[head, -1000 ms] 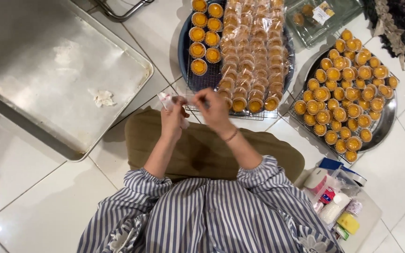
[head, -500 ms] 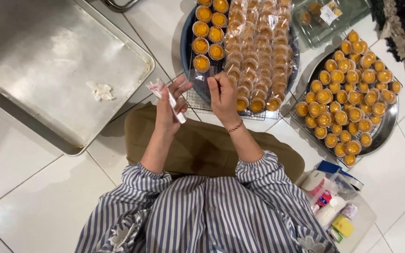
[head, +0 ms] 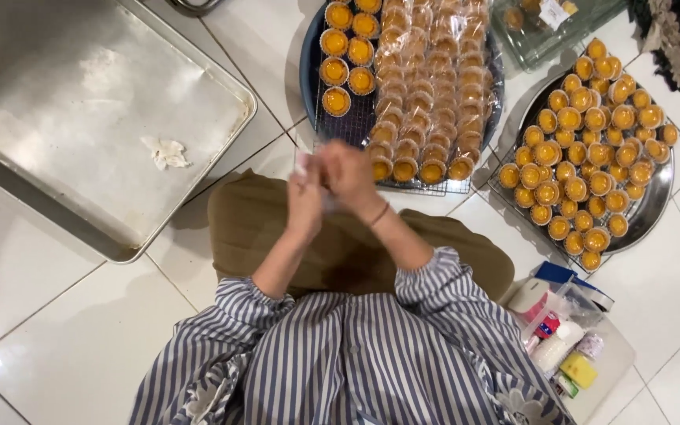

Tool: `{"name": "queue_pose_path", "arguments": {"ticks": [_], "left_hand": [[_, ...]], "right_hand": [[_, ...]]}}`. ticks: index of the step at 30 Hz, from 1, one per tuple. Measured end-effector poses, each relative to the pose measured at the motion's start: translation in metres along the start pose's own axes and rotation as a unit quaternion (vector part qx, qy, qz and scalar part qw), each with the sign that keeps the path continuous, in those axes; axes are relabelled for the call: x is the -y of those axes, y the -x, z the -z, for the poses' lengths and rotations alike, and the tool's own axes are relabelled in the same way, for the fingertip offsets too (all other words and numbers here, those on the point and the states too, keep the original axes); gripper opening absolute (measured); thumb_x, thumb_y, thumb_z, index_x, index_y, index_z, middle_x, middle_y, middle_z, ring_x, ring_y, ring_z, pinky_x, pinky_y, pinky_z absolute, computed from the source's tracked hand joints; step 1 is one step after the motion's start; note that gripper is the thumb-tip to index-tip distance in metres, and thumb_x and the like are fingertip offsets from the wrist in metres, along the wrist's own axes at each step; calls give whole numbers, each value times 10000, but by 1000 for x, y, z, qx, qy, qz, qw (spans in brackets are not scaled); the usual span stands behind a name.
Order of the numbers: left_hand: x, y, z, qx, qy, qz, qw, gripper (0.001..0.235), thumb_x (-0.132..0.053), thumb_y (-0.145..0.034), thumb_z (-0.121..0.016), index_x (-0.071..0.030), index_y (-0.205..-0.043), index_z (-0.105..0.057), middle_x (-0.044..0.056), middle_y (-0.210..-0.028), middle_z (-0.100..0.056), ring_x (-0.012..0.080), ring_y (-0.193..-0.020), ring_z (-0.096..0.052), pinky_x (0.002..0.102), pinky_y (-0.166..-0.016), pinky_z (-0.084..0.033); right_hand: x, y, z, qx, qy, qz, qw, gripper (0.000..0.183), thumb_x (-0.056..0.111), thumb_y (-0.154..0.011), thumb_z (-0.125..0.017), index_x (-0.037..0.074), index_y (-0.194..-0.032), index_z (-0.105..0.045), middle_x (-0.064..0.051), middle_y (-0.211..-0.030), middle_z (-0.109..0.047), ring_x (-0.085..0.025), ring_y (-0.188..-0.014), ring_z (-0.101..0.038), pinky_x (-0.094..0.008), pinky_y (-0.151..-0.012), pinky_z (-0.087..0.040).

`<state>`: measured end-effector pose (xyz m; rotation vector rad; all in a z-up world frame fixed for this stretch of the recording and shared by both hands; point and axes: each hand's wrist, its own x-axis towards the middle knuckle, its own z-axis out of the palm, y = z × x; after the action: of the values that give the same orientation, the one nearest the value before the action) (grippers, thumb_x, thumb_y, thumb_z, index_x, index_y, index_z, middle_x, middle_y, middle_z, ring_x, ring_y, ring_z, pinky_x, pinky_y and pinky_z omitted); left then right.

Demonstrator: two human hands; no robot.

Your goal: The person sits on the floor and individually places small egg tarts into clear plastic bags. They pick up each tart from a wire rack, insert it into a bag, and place the packaged item back onto the rack. The person repeats this process for multiple tarts throughout the clip.

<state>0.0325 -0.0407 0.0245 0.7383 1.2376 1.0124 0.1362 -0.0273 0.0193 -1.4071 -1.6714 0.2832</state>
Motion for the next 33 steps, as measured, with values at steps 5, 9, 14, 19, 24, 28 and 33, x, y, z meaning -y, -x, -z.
{"name": "queue_pose_path", "arguments": {"ticks": [5, 9, 14, 19, 24, 28, 33], "left_hand": [[15, -30, 20, -6, 10, 17, 1000, 346, -233, -956, -552, 49, -1156, -550, 204, -1010, -604, 246, -911, -596, 395, -842, -415], [1, -47, 43, 37, -1, -35, 999, 198, -211, -917, -817, -73, -925, -675, 40, -716, -613, 131, -525, -590, 258, -500, -494], [-12, -55, 42, 49, -71, -26, 996, 211, -188, -824, -874, -100, -961, -739, 25, -759, -710, 78, -585, -611, 224, -553, -502], [15, -71, 47, 33, -93, -52, 994, 294, -284, -948, -740, -75, -742, -722, 32, -558, -590, 104, -509, -548, 266, -531, -506], [5, -70, 61, 33, -49, -25, 998, 179, -212, -914, -819, -77, -851, -720, 77, -682, -693, 130, -606, -676, 296, -615, -606], [8, -71, 72, 0, -9, -24, 1000, 223, -230, -929, -796, -44, -825, -731, 91, -688, -700, 147, -639, -697, 354, -649, -640], [23, -87, 85, -6, -22, -31, 999, 309, -306, -946, -780, -62, -760, -746, 87, -617, -679, 149, -537, -676, 311, -482, -581]], "right_hand": [[13, 10, -5, 46, -28, -15, 998, 267, 320, -1035, -532, 134, -880, -642, -123, -734, -637, -359, -736, -643, -444, -703, -517], [-12, -12, 26, 23, -88, -158, 983, 304, 278, -1099, -485, 113, -910, -658, -31, -600, -617, -203, -575, -613, -348, -630, -525], [1, -27, 23, 12, -120, -191, 974, 259, 295, -1086, -541, 135, -969, -708, -3, -564, -603, -132, -569, -619, -288, -599, -518], [-15, -16, -1, -22, -142, -222, 964, 262, 244, -1083, -545, 108, -922, -701, -14, -492, -547, -106, -511, -564, -246, -567, -472], [-36, -5, -20, -14, -154, -266, 951, 226, 255, -1047, -616, 138, -892, -732, 15, -484, -549, -79, -514, -554, -223, -582, -483], [-94, -14, -40, -3, -68, -256, 964, 318, 399, -1023, -665, 85, -1055, -705, -200, -798, -712, -361, -761, -702, -449, -674, -519], [-149, -36, -69, 7, 134, -404, 905, 888, 426, -702, -963, 128, -1285, -363, -153, -1259, -489, -388, -1229, -518, -584, -1030, -396]]}}
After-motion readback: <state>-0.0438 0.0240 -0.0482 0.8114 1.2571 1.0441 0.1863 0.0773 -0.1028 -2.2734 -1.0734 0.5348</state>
